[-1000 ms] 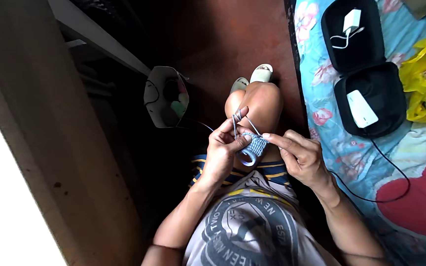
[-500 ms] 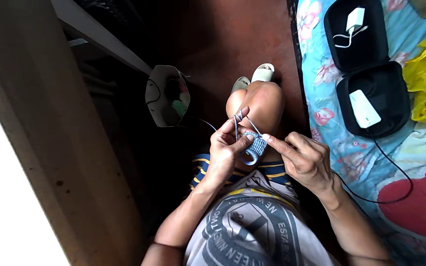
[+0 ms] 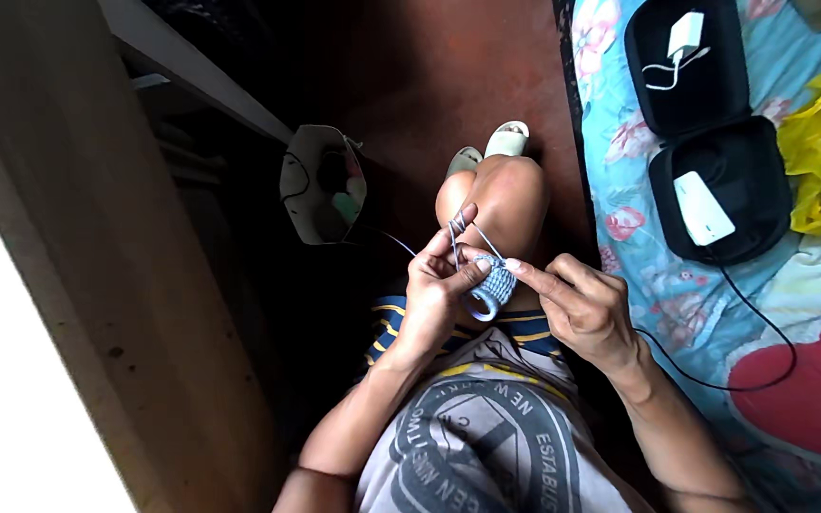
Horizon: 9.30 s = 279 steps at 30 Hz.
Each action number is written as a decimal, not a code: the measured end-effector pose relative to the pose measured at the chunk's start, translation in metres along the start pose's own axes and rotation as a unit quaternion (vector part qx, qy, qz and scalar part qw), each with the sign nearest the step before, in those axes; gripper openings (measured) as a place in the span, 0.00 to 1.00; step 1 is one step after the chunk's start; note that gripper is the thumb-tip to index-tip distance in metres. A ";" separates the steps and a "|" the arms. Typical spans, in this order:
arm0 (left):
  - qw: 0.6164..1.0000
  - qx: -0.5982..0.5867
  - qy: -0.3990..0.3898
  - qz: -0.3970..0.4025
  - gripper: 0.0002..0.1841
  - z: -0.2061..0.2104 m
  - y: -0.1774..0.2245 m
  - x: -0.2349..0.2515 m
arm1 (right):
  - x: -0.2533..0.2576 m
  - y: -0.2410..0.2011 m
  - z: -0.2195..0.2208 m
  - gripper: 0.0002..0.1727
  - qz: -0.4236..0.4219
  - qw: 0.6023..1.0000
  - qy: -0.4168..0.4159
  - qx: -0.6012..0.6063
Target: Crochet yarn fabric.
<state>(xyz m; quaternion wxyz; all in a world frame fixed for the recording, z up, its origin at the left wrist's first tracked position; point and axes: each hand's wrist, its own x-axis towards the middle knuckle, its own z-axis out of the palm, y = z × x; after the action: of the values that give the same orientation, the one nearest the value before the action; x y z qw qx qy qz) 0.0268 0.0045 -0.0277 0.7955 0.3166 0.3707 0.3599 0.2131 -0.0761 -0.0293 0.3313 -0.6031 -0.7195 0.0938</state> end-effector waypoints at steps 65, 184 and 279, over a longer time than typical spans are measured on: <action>0.993 0.070 0.035 0.092 0.31 0.008 0.000 -0.001 | 0.012 0.007 -0.010 0.22 -0.052 0.995 -0.022 -0.081; 0.993 0.041 -0.040 0.102 0.31 -0.006 0.010 0.000 | 0.011 0.005 -0.005 0.14 -0.040 0.998 0.020 0.032; 0.975 0.095 0.002 0.201 0.32 0.011 0.004 -0.004 | 0.032 -0.017 -0.005 0.19 0.225 0.864 -0.006 0.450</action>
<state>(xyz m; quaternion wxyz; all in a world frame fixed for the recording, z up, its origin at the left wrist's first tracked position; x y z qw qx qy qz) 0.0325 0.0007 -0.0180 0.6724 0.4580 0.3341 0.4759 0.2001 -0.0524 -0.0051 0.5325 -0.5336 -0.4457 0.4827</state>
